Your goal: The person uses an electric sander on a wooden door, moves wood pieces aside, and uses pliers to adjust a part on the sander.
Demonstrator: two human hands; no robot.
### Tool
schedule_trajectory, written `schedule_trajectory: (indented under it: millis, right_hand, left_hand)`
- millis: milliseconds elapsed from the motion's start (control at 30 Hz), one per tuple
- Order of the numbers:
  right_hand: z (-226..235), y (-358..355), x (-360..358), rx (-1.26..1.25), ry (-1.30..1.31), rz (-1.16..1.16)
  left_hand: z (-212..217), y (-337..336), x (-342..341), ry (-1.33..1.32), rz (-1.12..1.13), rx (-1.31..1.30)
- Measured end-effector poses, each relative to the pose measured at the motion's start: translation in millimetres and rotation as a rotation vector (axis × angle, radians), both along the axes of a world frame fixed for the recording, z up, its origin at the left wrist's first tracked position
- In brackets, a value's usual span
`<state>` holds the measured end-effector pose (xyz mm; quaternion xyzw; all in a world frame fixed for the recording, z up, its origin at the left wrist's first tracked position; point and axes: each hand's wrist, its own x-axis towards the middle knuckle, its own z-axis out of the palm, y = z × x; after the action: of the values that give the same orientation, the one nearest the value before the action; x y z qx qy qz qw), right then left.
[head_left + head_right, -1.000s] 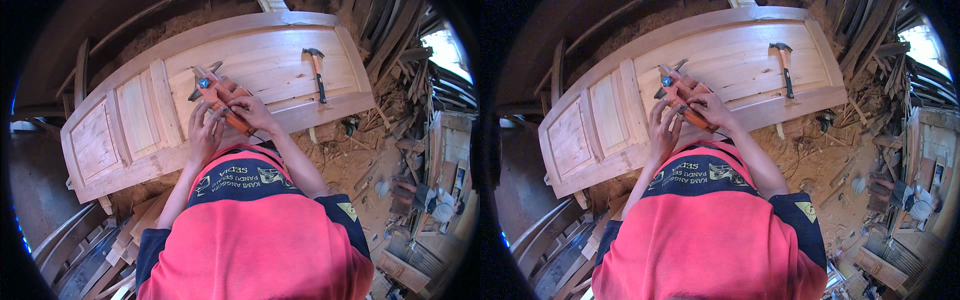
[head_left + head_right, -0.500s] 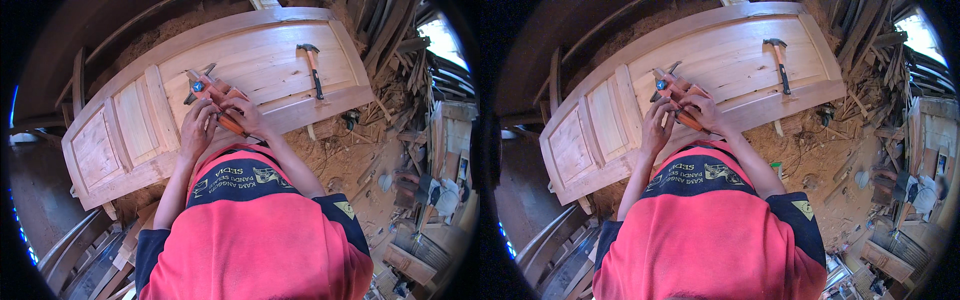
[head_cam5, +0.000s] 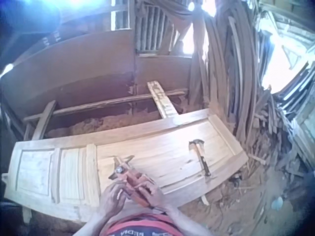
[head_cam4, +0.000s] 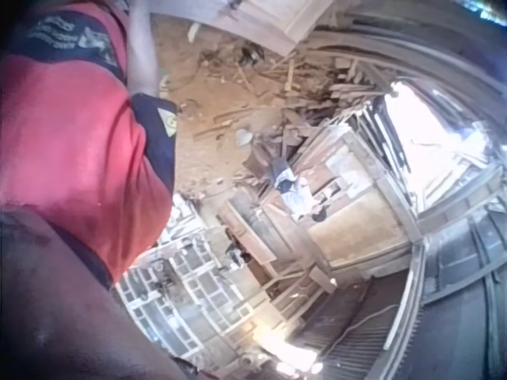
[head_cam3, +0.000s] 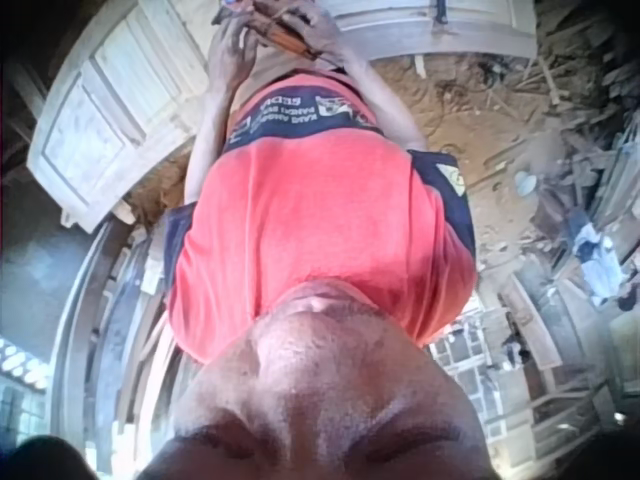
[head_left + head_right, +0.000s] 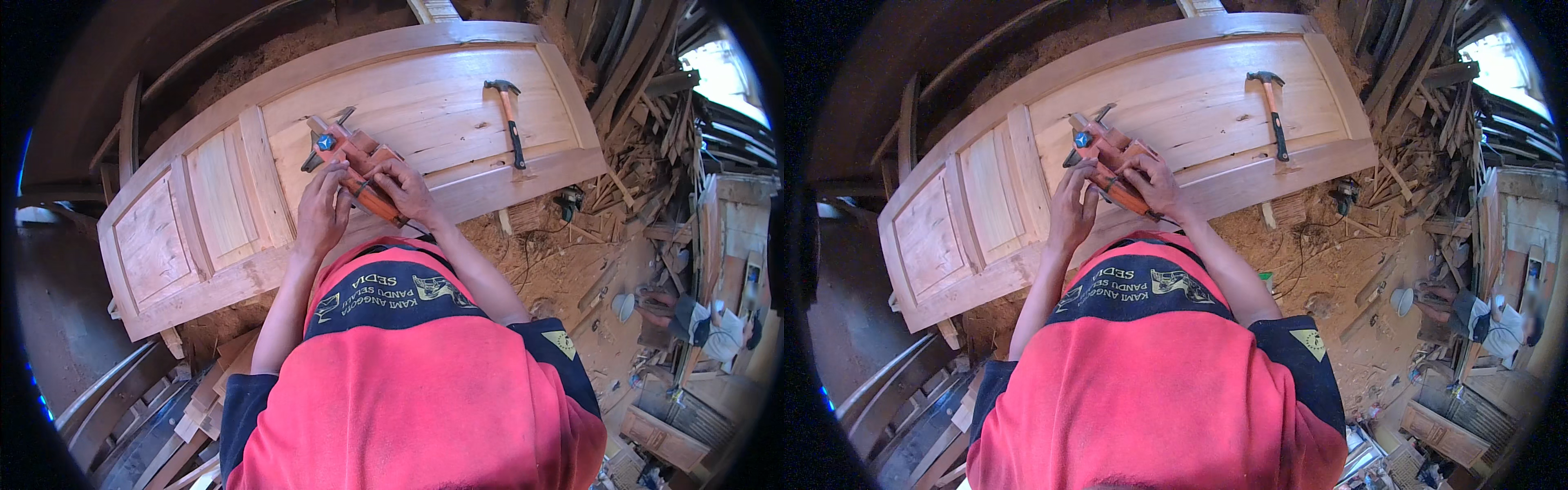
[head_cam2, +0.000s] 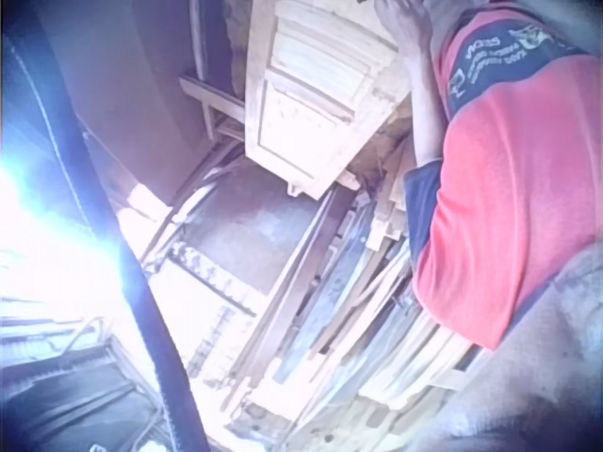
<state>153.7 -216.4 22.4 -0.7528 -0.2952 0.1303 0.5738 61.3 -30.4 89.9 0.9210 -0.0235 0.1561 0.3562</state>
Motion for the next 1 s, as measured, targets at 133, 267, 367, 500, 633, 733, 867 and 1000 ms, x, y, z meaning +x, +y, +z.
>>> schedule_trajectory:
  millis: [133,267,367,500,633,733,867,1000]
  right_hand:
    - [0.7,4.7,-7.6,0.168,0.159,-0.024]
    - [25.1,-0.6,-5.9,0.054,-0.100,0.053]
    - [26.4,-4.0,-2.4,-0.033,-0.207,0.031]
    - [14.1,-5.7,-4.8,-0.003,-0.018,-0.036]
    - [7.6,-12.3,-6.6,0.039,0.167,0.054]
    - [7.4,-13.7,-7.5,0.132,0.409,0.093]
    - [-1.9,-3.7,-7.7,0.482,0.750,0.067]
    - [-9.4,0.1,-6.6,0.362,0.679,-0.074]
  left_hand:
    - [-1.8,-0.7,-1.6,-0.034,-0.001,-0.011]
    - [-0.9,-0.3,-2.7,-0.014,0.002,-0.027]
    - [-0.5,-1.8,-2.2,-0.027,-0.002,-0.020]
    - [0.3,0.1,-1.5,-0.052,0.000,0.005]
    - [-3.9,0.6,-2.3,-0.067,-0.031,0.004]
    - [-1.2,-4.0,-3.5,-0.084,-0.019,0.076]
    - [2.2,-14.5,-0.1,-0.058,0.058,0.214]
    - [1.0,-17.8,2.7,-0.031,0.058,0.191]
